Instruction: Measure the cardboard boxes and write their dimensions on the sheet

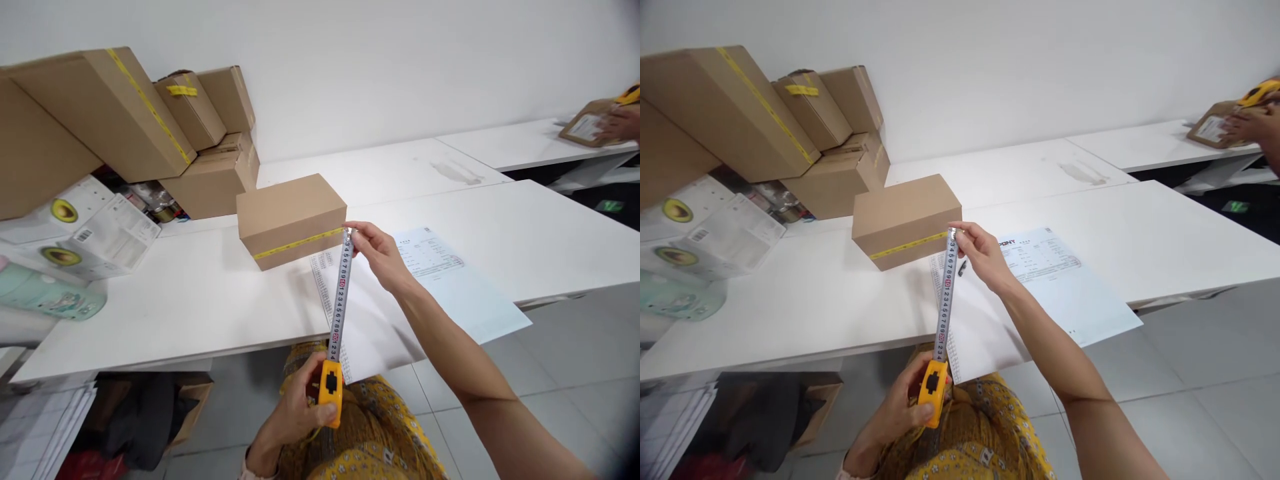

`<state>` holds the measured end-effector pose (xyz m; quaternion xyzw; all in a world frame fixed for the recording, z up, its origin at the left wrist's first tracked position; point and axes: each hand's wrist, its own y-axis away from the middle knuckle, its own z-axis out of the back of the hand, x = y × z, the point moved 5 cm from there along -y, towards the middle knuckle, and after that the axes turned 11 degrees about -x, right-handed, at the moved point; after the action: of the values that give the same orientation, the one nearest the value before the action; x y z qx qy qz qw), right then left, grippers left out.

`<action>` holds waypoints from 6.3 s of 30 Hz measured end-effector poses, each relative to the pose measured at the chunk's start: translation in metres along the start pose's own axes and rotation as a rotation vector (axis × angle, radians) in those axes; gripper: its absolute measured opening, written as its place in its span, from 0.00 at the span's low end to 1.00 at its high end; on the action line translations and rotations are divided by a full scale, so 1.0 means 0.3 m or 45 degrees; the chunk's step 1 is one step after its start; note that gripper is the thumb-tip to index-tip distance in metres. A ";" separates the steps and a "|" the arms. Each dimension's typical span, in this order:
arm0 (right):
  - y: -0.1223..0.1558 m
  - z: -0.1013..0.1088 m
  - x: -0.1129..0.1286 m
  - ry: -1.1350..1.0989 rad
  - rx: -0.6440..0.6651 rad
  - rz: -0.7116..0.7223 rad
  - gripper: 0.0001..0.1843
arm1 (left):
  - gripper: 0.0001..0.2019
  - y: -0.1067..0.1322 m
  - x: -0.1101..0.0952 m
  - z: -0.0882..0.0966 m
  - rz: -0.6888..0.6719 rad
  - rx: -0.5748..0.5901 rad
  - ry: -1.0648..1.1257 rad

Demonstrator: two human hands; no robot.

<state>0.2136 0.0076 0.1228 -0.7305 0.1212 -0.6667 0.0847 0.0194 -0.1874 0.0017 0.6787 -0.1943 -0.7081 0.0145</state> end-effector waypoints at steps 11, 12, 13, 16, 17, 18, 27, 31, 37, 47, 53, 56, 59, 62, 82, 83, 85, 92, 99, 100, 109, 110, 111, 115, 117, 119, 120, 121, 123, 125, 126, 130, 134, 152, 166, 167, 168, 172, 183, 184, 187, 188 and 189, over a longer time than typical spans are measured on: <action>0.419 -0.088 -0.143 0.074 0.237 -0.224 0.16 | 0.49 -0.005 -0.070 -0.006 -0.097 -0.257 0.131; 0.415 -0.071 -0.144 0.140 0.216 -0.196 0.16 | 0.49 0.001 -0.083 0.001 -0.117 -0.289 0.117; 0.394 -0.047 -0.144 0.217 0.180 -0.163 0.16 | 0.48 0.006 -0.097 0.012 -0.140 -0.318 0.088; 0.254 0.049 -0.163 0.506 -0.007 -0.096 0.16 | 0.46 0.005 -0.161 0.069 -0.261 -0.381 -0.092; 0.191 0.080 -0.177 0.644 -0.091 -0.095 0.15 | 0.46 -0.003 -0.196 0.098 -0.334 -0.419 -0.190; 0.127 0.105 -0.196 0.816 -0.153 -0.113 0.14 | 0.46 -0.016 -0.241 0.132 -0.423 -0.489 -0.312; -0.149 0.036 -0.354 1.516 -0.037 -0.236 0.17 | 0.36 -0.324 -0.791 0.326 -1.000 -1.070 -1.436; -0.150 0.048 -0.370 1.342 -0.076 -0.230 0.13 | 0.34 -0.512 -0.844 0.371 -0.862 -0.972 -1.631; -0.118 0.182 -0.367 0.629 -0.234 -0.363 0.15 | 0.31 -0.612 -0.819 0.385 -0.876 -0.977 -1.633; 0.038 0.257 -0.225 -0.268 -0.176 -0.378 0.18 | 0.16 -0.464 -0.311 0.104 -1.287 -0.068 -1.359; 0.037 0.054 -0.295 -0.203 -0.024 -0.589 0.27 | 0.29 -0.541 -0.204 0.123 -0.979 0.286 -1.514; 0.015 -0.037 -0.358 -0.281 0.097 -0.711 0.31 | 0.30 -0.559 -0.223 0.130 -1.016 0.330 -1.505; -0.007 -0.064 -0.405 -0.259 0.051 -0.673 0.28 | 0.32 -0.568 -0.229 0.147 -1.047 0.375 -1.447; -0.019 -0.046 -0.420 -0.058 -0.069 -0.479 0.20 | 0.32 -0.579 -0.221 0.173 -1.065 0.421 -1.388; 0.000 -0.053 -0.422 0.412 -0.021 -0.201 0.17 | 0.14 -0.600 -0.220 0.208 -1.381 0.104 -1.268; 0.000 -0.054 -0.422 0.420 -0.016 -0.201 0.17 | 0.14 -0.597 -0.220 0.207 -1.407 0.087 -1.276; 0.000 -0.054 -0.424 0.430 -0.014 -0.200 0.17 | 0.13 -0.594 -0.221 0.206 -1.450 0.068 -1.285; 0.000 -0.057 -0.425 0.455 -0.007 -0.166 0.15 | 0.13 -0.594 -0.221 0.207 -1.484 0.034 -1.300; 0.001 -0.056 -0.431 0.471 0.005 -0.164 0.14 | 0.13 -0.592 -0.217 0.206 -1.483 0.023 -1.303; 0.001 -0.056 -0.432 0.472 0.004 -0.165 0.14 | 0.13 -0.592 -0.218 0.206 -1.486 0.021 -1.302; 0.002 -0.061 -0.431 0.473 0.016 -0.198 0.14 | 0.13 -0.589 -0.223 0.206 -1.495 0.015 -1.305; 0.003 -0.061 -0.429 0.470 0.012 -0.202 0.14 | 0.13 -0.590 -0.221 0.206 -1.488 0.019 -1.308; 0.003 -0.062 -0.427 0.466 0.008 -0.206 0.14 | 0.13 -0.591 -0.220 0.206 -1.480 0.022 -1.310; 0.003 -0.066 -0.421 0.459 0.012 -0.194 0.14 | 0.13 -0.592 -0.219 0.207 -1.467 0.029 -1.303; 0.002 -0.066 -0.420 0.462 0.008 -0.187 0.13 | 0.13 -0.592 -0.220 0.207 -1.475 0.026 -1.294; 0.002 -0.063 -0.423 0.468 -0.001 -0.189 0.13 | 0.13 -0.590 -0.221 0.207 -1.484 0.021 -1.282; 0.002 -0.062 -0.425 0.471 -0.003 -0.191 0.13 | 0.13 -0.590 -0.221 0.207 -1.484 0.023 -1.278; 0.002 -0.061 -0.428 0.472 -0.006 -0.192 0.13 | 0.13 -0.590 -0.220 0.207 -1.481 0.028 -1.275; 0.001 -0.058 -0.431 0.472 -0.016 -0.190 0.13 | 0.13 -0.592 -0.217 0.208 -1.465 0.036 -1.276; 0.000 -0.054 -0.434 0.471 -0.025 -0.186 0.12 | 0.13 -0.593 -0.214 0.209 -1.448 0.043 -1.279; -0.001 -0.053 -0.434 0.471 -0.028 -0.185 0.12 | 0.13 -0.594 -0.213 0.210 -1.441 0.046 -1.279; -0.002 -0.052 -0.435 0.471 -0.022 -0.179 0.13 | 0.14 -0.595 -0.213 0.211 -1.423 0.054 -1.279; -0.001 -0.052 -0.437 0.477 -0.010 -0.180 0.14 | 0.14 -0.594 -0.215 0.210 -1.415 0.052 -1.279; -0.004 -0.055 -0.432 0.483 -0.022 -0.165 0.12 | 0.14 -0.594 -0.215 0.209 -1.411 0.055 -1.298; -0.006 -0.056 -0.428 0.490 -0.030 -0.165 0.13 | 0.14 -0.596 -0.211 0.210 -1.402 0.060 -1.273; -0.005 -0.056 -0.428 0.487 -0.028 -0.167 0.13 | 0.14 -0.595 -0.212 0.210 -1.410 0.056 -1.272; -0.005 -0.056 -0.428 0.484 -0.028 -0.170 0.12 | 0.14 -0.594 -0.212 0.210 -1.417 0.054 -1.272; -0.004 -0.057 -0.427 0.468 -0.022 -0.183 0.13 | 0.14 -0.597 -0.209 0.212 -1.401 0.063 -1.275; -0.007 -0.055 -0.425 0.489 -0.027 -0.163 0.13 | 0.14 -0.593 -0.214 0.210 -1.423 0.041 -1.288; -0.007 -0.056 -0.424 0.483 -0.022 -0.162 0.13 | 0.14 -0.592 -0.215 0.210 -1.433 0.036 -1.290; -0.007 -0.053 -0.426 0.467 -0.037 -0.169 0.13 | 0.13 -0.591 -0.217 0.209 -1.446 0.036 -1.287; -0.007 -0.051 -0.427 0.468 -0.050 -0.169 0.13 | 0.13 -0.591 -0.217 0.209 -1.442 0.037 -1.286; -0.007 -0.049 -0.427 0.471 -0.059 -0.167 0.13 | 0.13 -0.592 -0.218 0.209 -1.437 0.037 -1.286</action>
<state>0.1886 0.0473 0.0026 -0.6037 0.1020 -0.7907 0.0004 0.0069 0.0112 0.0119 0.2683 0.1904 -0.8302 -0.4500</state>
